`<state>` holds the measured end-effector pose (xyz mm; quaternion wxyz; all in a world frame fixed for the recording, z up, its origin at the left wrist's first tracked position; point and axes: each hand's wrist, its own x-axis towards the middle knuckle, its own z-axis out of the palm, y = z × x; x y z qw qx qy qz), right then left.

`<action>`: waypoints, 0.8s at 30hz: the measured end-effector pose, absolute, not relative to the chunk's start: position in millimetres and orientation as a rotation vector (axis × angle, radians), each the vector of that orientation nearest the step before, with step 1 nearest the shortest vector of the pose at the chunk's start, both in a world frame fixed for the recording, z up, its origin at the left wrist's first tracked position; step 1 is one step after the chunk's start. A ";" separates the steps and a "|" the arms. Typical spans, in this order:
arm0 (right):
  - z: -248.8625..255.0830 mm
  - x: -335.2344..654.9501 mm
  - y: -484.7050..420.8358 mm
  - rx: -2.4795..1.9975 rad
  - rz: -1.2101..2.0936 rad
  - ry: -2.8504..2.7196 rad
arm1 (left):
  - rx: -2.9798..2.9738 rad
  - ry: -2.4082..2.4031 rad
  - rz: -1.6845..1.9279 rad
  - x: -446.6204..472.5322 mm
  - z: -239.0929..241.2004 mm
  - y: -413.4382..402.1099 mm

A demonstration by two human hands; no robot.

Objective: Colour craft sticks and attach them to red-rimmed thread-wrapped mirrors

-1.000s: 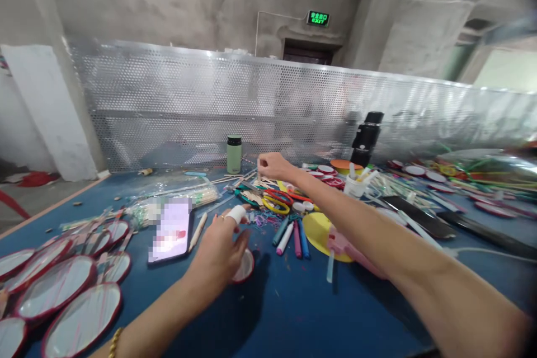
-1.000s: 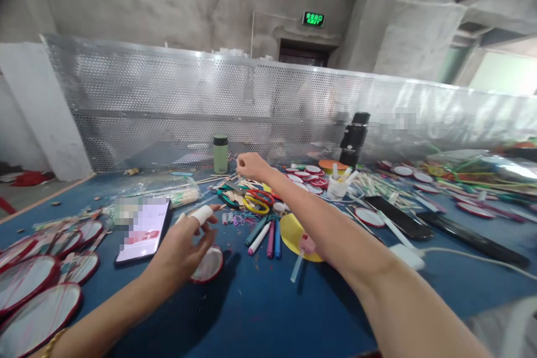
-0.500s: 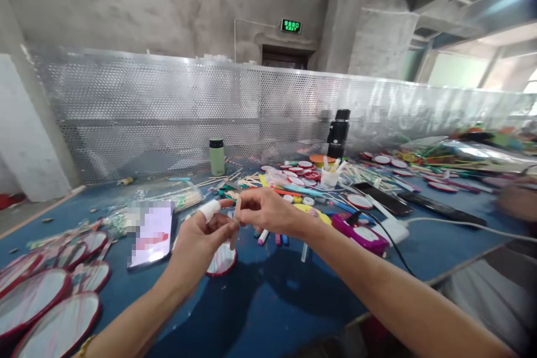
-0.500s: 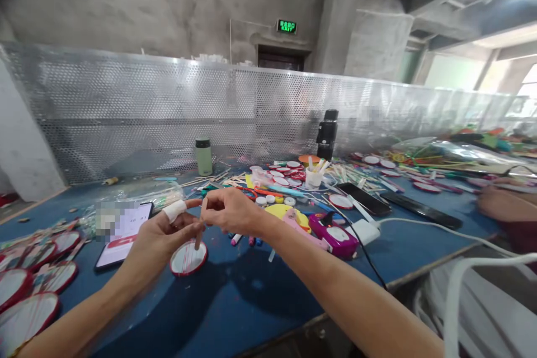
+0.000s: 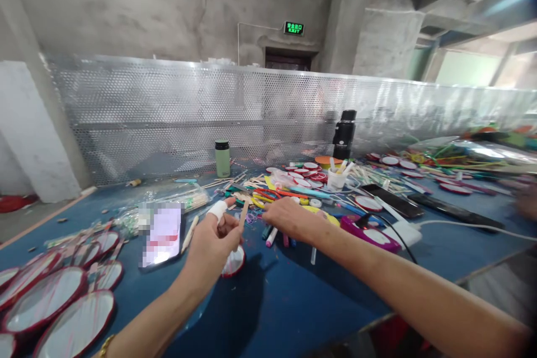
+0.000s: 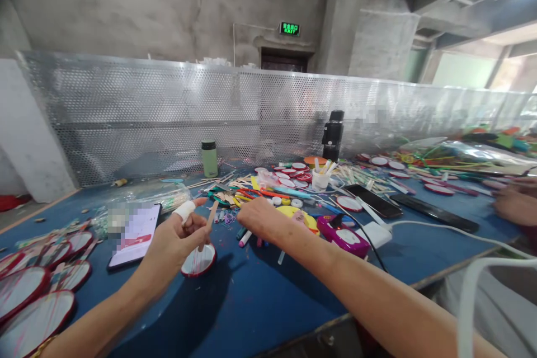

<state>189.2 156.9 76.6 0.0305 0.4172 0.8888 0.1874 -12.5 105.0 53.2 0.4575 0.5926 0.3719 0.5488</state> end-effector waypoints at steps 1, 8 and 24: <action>74.1 188.2 158.1 1.265 0.597 2.720 | 1.450 0.917 1.351 -12.3 52.5 105.9; 73.7 186.6 162.3 1.158 0.647 2.650 | 1.463 0.972 1.332 -13.4 51.4 107.7; 101.4 211.3 168.5 1.274 0.704 2.699 | 1.537 1.028 1.259 -15.1 52.3 103.3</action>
